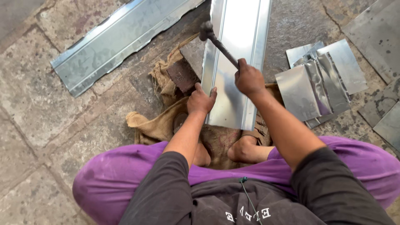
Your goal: The person sits on the floor and uses a hammer to repeatedly strike a long, rectangular metal sheet resting on a burlap sack. They adjust the sheet's position and orientation multiple times to work on different sections, eventually moving to a smaller metal piece.
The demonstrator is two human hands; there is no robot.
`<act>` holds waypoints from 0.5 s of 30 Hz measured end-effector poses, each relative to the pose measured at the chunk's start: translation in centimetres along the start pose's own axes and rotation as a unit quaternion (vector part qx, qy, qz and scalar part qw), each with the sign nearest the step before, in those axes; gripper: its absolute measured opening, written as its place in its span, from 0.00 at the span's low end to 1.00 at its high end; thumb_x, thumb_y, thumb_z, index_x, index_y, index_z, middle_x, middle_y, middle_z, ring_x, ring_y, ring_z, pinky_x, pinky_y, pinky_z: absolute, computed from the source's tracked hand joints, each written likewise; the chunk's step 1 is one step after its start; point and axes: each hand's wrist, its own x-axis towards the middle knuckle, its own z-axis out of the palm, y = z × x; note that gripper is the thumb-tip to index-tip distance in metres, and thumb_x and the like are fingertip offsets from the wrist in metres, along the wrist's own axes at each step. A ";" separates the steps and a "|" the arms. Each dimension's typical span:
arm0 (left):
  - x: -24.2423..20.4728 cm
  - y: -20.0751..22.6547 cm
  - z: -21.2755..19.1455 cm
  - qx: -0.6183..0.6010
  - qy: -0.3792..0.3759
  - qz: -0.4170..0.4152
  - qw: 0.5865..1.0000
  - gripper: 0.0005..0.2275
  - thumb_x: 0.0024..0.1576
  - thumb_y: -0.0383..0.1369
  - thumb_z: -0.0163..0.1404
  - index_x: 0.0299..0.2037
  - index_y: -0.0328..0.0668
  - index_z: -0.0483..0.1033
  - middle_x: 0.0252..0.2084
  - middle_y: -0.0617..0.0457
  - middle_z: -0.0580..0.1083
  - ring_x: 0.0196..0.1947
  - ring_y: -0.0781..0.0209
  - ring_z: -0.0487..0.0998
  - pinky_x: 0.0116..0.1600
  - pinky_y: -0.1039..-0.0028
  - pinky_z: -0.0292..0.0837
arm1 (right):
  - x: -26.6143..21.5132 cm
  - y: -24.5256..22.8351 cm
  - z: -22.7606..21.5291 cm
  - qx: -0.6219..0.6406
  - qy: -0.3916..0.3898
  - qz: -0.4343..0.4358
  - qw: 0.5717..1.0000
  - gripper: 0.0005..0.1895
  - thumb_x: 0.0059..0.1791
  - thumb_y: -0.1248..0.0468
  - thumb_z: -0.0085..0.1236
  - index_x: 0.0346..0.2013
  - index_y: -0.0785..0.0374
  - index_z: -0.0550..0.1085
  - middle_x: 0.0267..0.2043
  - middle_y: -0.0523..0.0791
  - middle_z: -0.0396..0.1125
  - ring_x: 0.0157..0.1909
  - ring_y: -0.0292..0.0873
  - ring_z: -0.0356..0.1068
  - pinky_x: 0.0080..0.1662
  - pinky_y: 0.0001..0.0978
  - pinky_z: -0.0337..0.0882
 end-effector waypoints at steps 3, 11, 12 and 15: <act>0.7 -0.6 0.9 0.002 0.005 -0.008 1.000 0.31 0.57 0.60 0.45 0.54 0.37 0.61 0.44 0.33 0.78 0.45 0.34 0.81 0.49 0.50 0.77 | -0.6 -0.3 0.4 0.091 -0.005 0.042 0.995 0.18 0.54 0.63 0.44 0.58 0.64 0.61 0.41 0.60 0.72 0.46 0.66 0.72 0.50 0.59 0.69; 2.8 -3.1 4.3 -0.087 0.104 0.028 0.990 0.20 0.66 0.48 0.37 0.43 0.38 0.72 0.41 0.31 0.78 0.43 0.29 0.78 0.48 0.45 0.74 | -0.3 5.3 2.6 0.082 -0.022 0.151 0.985 0.22 0.52 0.63 0.53 0.60 0.63 0.66 0.51 0.62 0.70 0.54 0.66 0.69 0.56 0.54 0.69; 3.0 -3.5 4.8 -0.095 0.117 0.037 0.988 0.19 0.66 0.47 0.36 0.41 0.37 0.72 0.40 0.32 0.78 0.42 0.29 0.78 0.48 0.45 0.74 | -0.6 6.9 3.3 0.121 0.013 0.161 0.979 0.24 0.51 0.64 0.54 0.61 0.63 0.66 0.52 0.62 0.69 0.54 0.66 0.69 0.56 0.52 0.69; 3.6 -4.4 6.1 -0.118 0.136 0.035 0.983 0.19 0.67 0.44 0.36 0.38 0.36 0.72 0.37 0.32 0.78 0.39 0.29 0.78 0.45 0.45 0.74 | -0.7 12.7 3.7 0.164 0.180 0.125 0.962 0.23 0.49 0.65 0.57 0.57 0.70 0.68 0.49 0.60 0.72 0.49 0.60 0.72 0.52 0.50 0.72</act>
